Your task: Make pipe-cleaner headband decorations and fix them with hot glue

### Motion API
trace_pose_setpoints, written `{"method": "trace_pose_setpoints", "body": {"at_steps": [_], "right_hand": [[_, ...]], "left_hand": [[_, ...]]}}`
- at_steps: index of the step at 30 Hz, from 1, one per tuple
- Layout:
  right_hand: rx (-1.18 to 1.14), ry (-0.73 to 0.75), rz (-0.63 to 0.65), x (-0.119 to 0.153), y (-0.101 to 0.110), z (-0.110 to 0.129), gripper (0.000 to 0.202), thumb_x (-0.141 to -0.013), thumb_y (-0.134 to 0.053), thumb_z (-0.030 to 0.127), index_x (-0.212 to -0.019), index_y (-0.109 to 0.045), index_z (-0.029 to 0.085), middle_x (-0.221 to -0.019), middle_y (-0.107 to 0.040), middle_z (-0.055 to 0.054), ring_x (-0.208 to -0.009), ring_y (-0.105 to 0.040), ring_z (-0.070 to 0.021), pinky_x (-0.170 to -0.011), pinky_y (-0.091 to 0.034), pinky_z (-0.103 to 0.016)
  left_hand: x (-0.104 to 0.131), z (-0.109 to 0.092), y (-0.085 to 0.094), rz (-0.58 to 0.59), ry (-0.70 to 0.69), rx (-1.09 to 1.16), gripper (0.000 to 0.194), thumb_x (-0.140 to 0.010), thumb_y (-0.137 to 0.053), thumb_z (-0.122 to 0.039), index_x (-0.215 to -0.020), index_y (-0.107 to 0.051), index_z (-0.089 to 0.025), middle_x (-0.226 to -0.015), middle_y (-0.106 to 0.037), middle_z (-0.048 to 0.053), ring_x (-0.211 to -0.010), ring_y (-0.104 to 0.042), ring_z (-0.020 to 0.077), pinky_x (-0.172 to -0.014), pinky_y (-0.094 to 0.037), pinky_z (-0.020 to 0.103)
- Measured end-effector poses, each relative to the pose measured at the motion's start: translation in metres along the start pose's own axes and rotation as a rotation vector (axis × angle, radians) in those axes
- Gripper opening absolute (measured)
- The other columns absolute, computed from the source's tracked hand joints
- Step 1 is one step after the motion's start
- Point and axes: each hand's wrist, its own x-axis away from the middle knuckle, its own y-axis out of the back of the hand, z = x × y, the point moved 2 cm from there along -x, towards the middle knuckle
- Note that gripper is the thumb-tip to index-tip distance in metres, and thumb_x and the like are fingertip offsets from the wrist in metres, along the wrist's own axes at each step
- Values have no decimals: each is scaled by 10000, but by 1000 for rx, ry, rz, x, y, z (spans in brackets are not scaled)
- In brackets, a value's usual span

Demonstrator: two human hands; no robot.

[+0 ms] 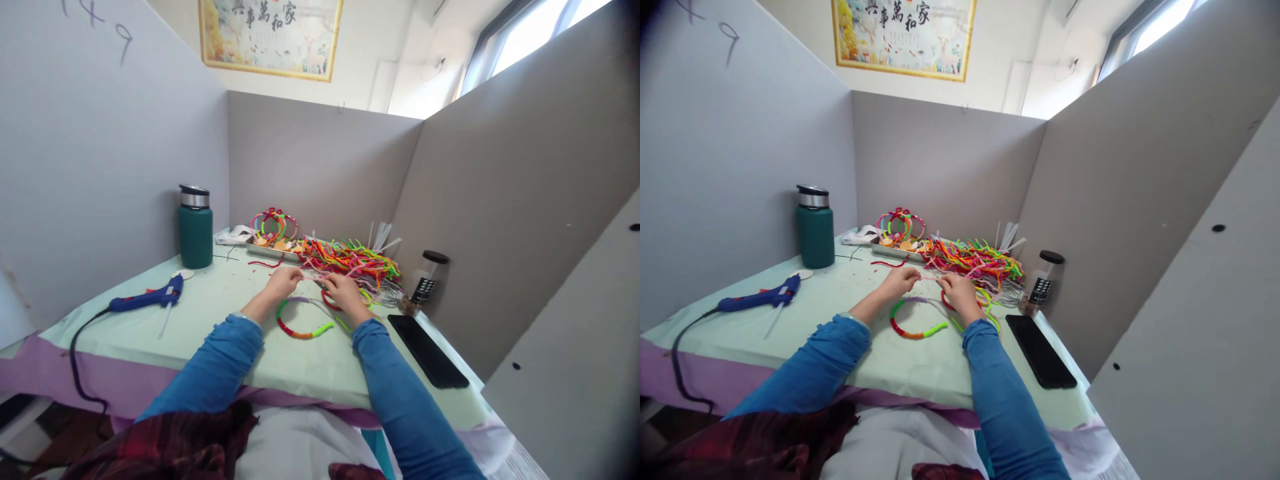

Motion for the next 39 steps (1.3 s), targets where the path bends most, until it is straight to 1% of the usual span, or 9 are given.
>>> {"method": "trace_pose_setpoints", "body": {"at_steps": [7, 11, 15, 18, 21, 24, 29, 32, 39], "right_hand": [[289, -85, -126, 0, 26, -17, 280, -900, -455, 350, -873, -702, 221, -851, -686, -69, -743, -573, -193, -650, -347, -278], [285, -103, -132, -1, 32, -29, 286, -894, -462, 374, -860, -707, 231, -812, -687, -57, -714, -572, -188, -639, -348, -275], [242, -176, -205, 0, 38, -43, 272, -853, -495, 384, -821, -714, 225, -799, -697, -56, -713, -573, -191, -651, -363, -276], [89, -264, -320, -2, 41, -53, 298, -823, -494, 404, -798, -708, 198, -766, -695, -66, -700, -580, -202, -654, -390, -286], [-200, -358, -394, -5, 38, -57, 363, -774, -517, 457, -851, -692, 149, -718, -683, -78, -649, -581, -209, -605, -416, -296], [-337, -377, -348, -6, 28, -47, 382, -722, -568, 467, -872, -684, 135, -677, -668, -65, -617, -573, -199, -574, -424, -294], [-489, -232, 13, -2, 1, -6, 392, -722, -606, 457, -956, -680, 151, -706, -655, -28, -557, -529, -142, -518, -397, -252], [-567, -160, 97, 1, -11, 14, 420, -740, -607, 446, -1049, -650, 165, -707, -636, -9, -495, -479, -109, -465, -360, -229], [-429, -130, 36, 3, -14, 16, 353, -798, -541, 464, -601, -599, 176, -490, -495, 23, -456, -429, -110, -478, -329, -238]], "left_hand": [[-5, 14, 14, -181, 387, 468, 114, -680, -548, -118, -763, -621, -143, -423, -478, -41, -368, -357, 81, -412, -233, 211], [-5, 14, 28, -239, 413, 1003, 222, -666, -533, -79, -879, -561, -135, -453, -466, -74, -304, -229, 32, -354, -188, 183], [-2, 13, 38, -251, 463, 1342, 260, -651, -476, 17, -848, -516, -148, -426, -341, -114, -287, -178, 22, -339, -167, 161], [-1, 7, 41, -185, 321, 1480, 225, -734, -469, 7, -883, -549, -141, -455, -334, -102, -310, -186, 19, -356, -200, 154], [0, 2, 44, -206, 184, 1493, 190, -821, -484, -63, -952, -580, -161, -527, -412, -79, -349, -220, 17, -389, -248, 151], [1, -1, 40, -215, 148, 1431, 181, -828, -530, -120, -984, -591, -189, -560, -447, -72, -375, -253, 24, -404, -251, 160], [5, -9, 10, 112, 161, 1201, 321, -746, -630, -198, -1061, -579, -161, -561, -526, -53, -368, -292, 30, -400, -234, 178], [10, -13, -9, 281, 195, 986, 419, -728, -643, -246, -1115, -555, -109, -560, -559, -37, -355, -308, 35, -388, -227, 192], [13, -12, -25, 335, 145, 688, 537, -749, -597, -299, -1222, -498, -66, -572, -586, -33, -346, -335, 41, -385, -235, 194]]}}
